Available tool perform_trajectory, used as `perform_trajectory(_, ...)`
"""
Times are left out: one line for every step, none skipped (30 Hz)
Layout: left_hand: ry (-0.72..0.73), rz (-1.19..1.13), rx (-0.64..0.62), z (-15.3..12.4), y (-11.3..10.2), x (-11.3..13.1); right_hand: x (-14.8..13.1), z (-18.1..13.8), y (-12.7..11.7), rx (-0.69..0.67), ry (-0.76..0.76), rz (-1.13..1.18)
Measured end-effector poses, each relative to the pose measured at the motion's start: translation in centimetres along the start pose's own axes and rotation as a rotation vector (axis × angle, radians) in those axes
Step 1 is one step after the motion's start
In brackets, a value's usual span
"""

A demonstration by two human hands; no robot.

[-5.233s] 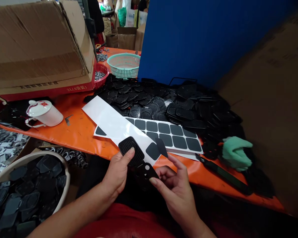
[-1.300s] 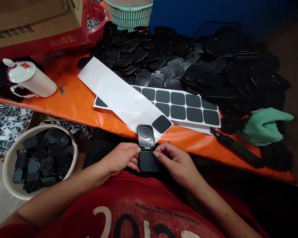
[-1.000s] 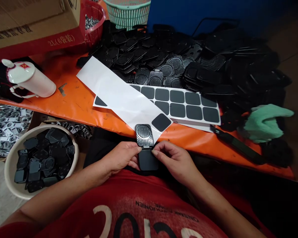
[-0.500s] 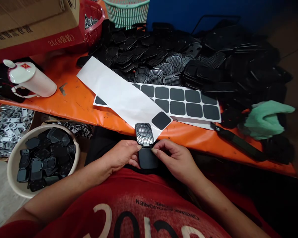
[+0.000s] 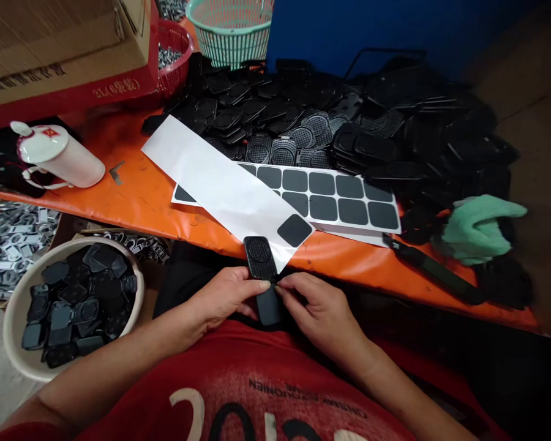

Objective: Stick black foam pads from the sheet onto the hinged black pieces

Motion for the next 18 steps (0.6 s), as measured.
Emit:
perform_trajectory(0.026,0.008,0.008,-0.1,0.1,0.1,-0.3,0.0,0.0,0.014,-0.047,-0.052)
perform_trajectory(0.051,0.013,0.022,-0.2,0.2,0.2,-0.6,-0.1,-0.1,0.025,-0.091,-0.107)
perform_trajectory(0.075,0.012,0.038,-0.3,0.2,0.3,-0.8,-0.1,-0.1,0.038,-0.130,-0.162)
perform_trajectory(0.100,0.007,0.056,-0.3,0.2,0.4,-1.0,-0.1,-0.2,0.053,-0.167,-0.206)
perform_trajectory(0.126,-0.005,0.068,-0.4,0.3,0.4,-1.2,-0.1,-0.3,0.068,-0.196,-0.236)
perform_trajectory(0.152,-0.021,0.077,-0.4,0.3,0.5,-1.3,-0.1,-0.4,0.086,-0.219,-0.254)
perform_trajectory(0.179,-0.042,0.085,-0.4,0.3,0.6,-1.3,0.0,-0.6,0.104,-0.237,-0.261)
perform_trajectory(0.204,-0.064,0.088,-0.3,0.3,0.7,-1.4,0.0,-0.8,0.125,-0.248,-0.258)
perform_trajectory(0.227,-0.088,0.091,-0.3,0.3,0.8,-1.4,0.1,-1.0,0.145,-0.252,-0.244)
perform_trajectory(0.245,-0.112,0.093,-0.2,0.3,0.8,-1.3,0.1,-1.2,0.161,-0.249,-0.216)
perform_trajectory(0.257,-0.133,0.094,-0.2,0.3,0.9,-1.3,0.2,-1.4,0.174,-0.237,-0.174)
perform_trajectory(0.263,-0.152,0.098,-0.1,0.3,0.9,-1.1,0.3,-1.6,0.181,-0.214,-0.116)
perform_trajectory(0.262,-0.167,0.101,-0.1,0.2,1.0,-0.9,0.3,-1.7,0.183,-0.176,-0.046)
perform_trajectory(0.257,-0.179,0.104,-0.1,0.2,1.0,-0.5,0.4,-1.8,0.179,-0.119,0.031)
perform_trajectory(0.249,-0.190,0.110,0.0,0.1,1.0,0.1,0.5,-1.7,0.170,-0.042,0.117)
perform_trajectory(0.238,-0.199,0.116,0.0,0.0,1.0,0.9,0.5,-1.6,0.159,0.051,0.213)
perform_trajectory(0.229,-0.209,0.125,0.0,0.0,0.9,1.7,0.5,-1.4,0.144,0.152,0.317)
perform_trajectory(0.222,-0.218,0.132,0.1,-0.1,1.0,2.6,0.4,-1.0,0.128,0.251,0.425)
Point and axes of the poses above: each hand's wrist, its own z-axis towards the middle knuckle, its own y-axis out of the palm, x = y × z, the point moved 7 cm from there along z, towards the middle knuckle, and after that the axes turned 3 degrees about -x, right-handed, at the moved point
